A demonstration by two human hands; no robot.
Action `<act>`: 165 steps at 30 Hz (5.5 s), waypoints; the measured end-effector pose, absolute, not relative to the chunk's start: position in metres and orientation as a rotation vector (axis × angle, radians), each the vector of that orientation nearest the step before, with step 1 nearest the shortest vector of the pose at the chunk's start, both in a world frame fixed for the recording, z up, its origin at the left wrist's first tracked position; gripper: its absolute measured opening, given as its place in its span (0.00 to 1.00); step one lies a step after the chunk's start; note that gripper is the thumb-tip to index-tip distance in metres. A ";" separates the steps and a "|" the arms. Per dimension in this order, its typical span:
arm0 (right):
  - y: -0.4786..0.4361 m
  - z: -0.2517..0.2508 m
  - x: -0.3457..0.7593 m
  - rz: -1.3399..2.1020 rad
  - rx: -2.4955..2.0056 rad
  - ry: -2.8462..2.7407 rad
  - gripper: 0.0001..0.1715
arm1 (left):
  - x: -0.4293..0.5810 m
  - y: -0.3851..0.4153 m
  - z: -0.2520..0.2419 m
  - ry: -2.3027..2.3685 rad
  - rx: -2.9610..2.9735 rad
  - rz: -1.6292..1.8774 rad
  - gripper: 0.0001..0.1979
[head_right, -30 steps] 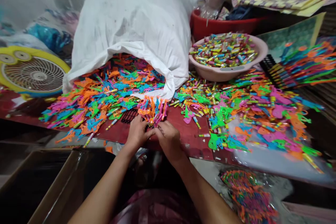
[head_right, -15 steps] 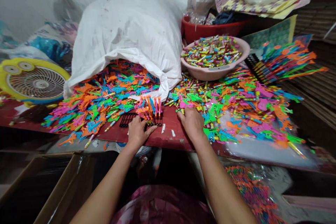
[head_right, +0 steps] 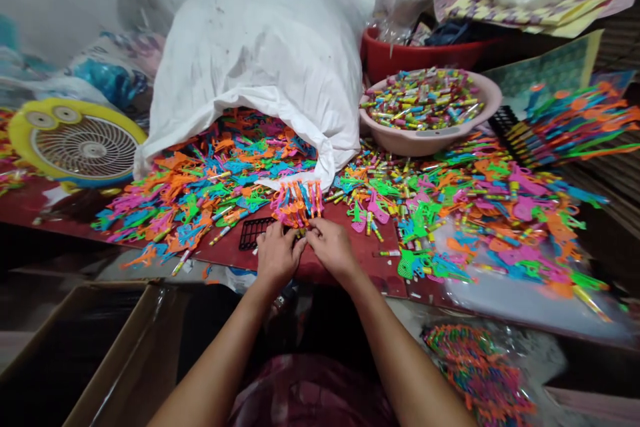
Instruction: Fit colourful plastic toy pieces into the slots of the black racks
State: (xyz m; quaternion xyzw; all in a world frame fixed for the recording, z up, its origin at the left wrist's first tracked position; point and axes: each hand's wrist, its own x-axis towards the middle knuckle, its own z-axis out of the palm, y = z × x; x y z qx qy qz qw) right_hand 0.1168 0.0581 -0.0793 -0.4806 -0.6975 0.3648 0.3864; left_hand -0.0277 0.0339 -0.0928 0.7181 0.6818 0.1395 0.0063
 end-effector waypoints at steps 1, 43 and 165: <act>0.060 -0.080 0.116 1.016 -1.208 -1.721 0.10 | -0.028 0.034 -0.093 2.129 2.248 0.432 0.20; 0.056 -0.095 0.106 0.913 -1.208 -1.508 0.13 | -0.032 0.035 -0.090 2.114 2.259 0.363 0.20; 0.087 -0.096 0.141 0.398 -1.453 -1.763 0.08 | -0.007 -0.023 -0.082 1.694 2.205 0.948 0.12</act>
